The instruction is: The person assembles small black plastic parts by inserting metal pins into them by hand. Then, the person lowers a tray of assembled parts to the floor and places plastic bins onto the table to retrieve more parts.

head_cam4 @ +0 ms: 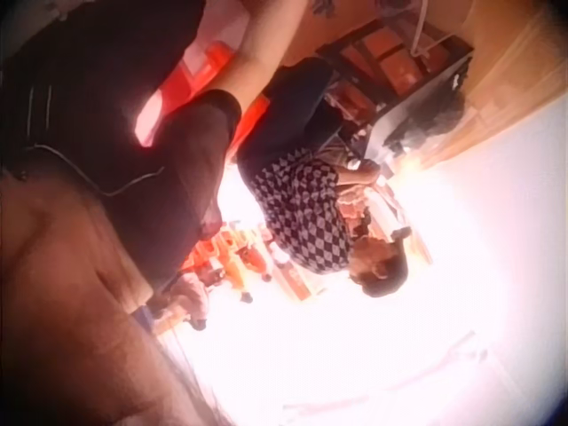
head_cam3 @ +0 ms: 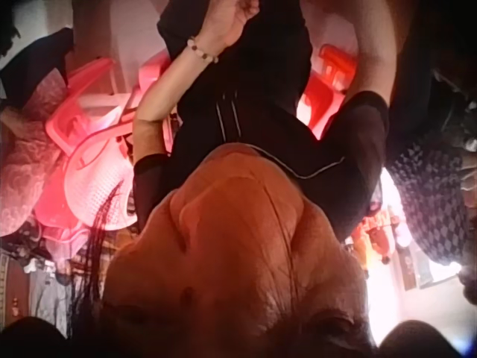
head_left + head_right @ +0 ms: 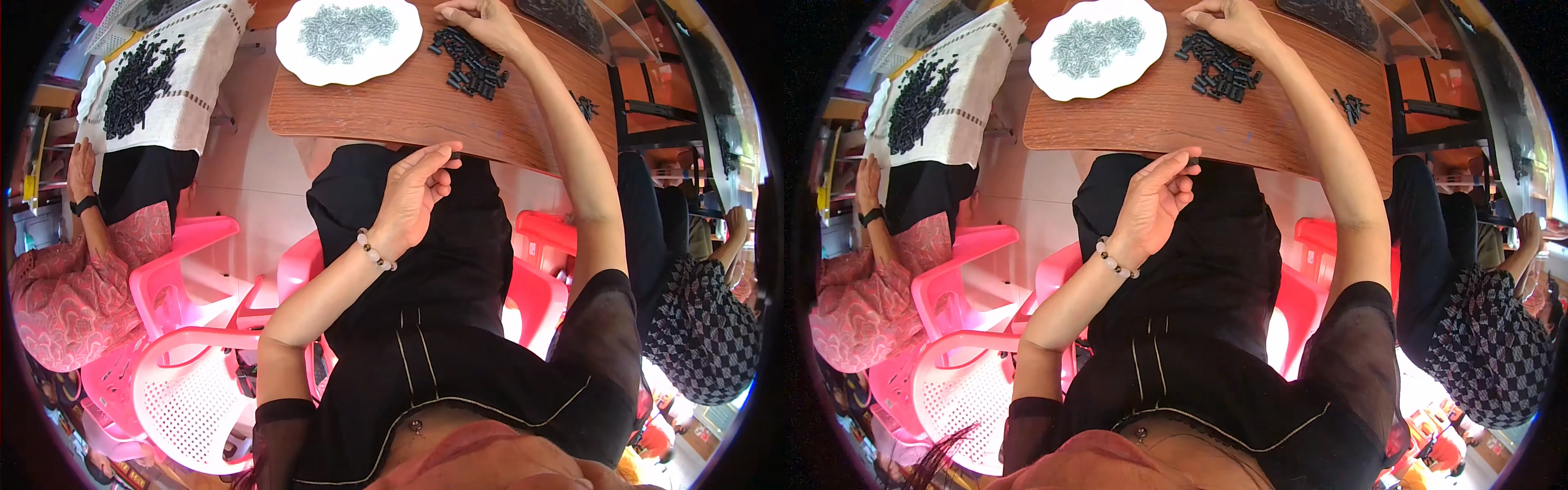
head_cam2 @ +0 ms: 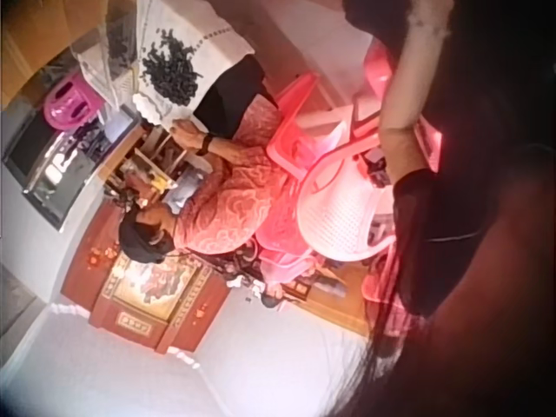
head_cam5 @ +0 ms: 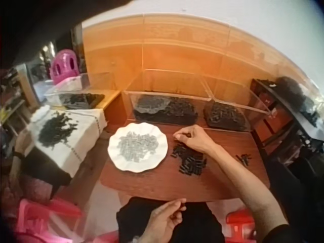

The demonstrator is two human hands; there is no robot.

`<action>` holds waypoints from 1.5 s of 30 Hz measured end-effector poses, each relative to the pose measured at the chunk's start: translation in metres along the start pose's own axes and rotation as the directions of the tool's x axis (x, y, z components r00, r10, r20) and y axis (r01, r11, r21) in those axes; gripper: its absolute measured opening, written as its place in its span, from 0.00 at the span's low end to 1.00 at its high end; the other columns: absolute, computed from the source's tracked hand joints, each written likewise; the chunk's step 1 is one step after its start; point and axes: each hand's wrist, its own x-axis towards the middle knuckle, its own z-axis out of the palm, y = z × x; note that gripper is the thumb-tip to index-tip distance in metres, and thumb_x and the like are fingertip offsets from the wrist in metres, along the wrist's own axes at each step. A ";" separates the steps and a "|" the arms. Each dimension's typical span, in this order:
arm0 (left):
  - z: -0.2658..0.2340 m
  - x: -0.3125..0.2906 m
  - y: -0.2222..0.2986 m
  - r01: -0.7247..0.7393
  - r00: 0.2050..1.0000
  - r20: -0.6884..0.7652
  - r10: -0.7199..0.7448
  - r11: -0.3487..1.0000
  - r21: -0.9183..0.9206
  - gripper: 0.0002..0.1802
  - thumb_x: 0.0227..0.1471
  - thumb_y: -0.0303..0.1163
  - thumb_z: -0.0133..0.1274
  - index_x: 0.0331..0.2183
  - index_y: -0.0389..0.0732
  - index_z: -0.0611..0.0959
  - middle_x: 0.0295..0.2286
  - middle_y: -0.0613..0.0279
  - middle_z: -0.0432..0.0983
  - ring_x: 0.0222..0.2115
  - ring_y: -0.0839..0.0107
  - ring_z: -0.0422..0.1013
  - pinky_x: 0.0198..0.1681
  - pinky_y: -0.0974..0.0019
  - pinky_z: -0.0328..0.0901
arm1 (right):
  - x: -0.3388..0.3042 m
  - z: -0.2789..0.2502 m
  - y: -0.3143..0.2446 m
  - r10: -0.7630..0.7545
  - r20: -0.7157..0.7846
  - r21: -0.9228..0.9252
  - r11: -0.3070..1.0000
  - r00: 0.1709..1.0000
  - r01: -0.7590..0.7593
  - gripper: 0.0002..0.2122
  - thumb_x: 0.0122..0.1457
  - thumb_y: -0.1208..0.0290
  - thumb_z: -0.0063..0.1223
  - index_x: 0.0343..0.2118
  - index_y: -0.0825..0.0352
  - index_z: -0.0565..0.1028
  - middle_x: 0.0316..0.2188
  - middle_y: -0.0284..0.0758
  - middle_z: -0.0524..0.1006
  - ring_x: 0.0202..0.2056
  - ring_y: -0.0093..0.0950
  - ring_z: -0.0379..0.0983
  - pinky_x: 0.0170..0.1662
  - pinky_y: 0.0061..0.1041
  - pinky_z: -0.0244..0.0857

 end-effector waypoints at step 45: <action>-0.038 -0.033 -0.003 0.019 0.999 0.039 -0.020 1.000 0.004 0.16 0.55 0.45 0.56 0.36 0.42 0.83 0.26 0.73 0.75 0.23 0.87 0.64 0.29 0.81 0.61 | -0.011 0.092 -0.106 -0.270 0.262 -0.654 0.656 0.927 0.376 0.06 0.46 0.70 0.55 0.23 0.67 0.79 0.24 0.45 0.78 0.30 0.42 0.76 0.34 0.38 0.70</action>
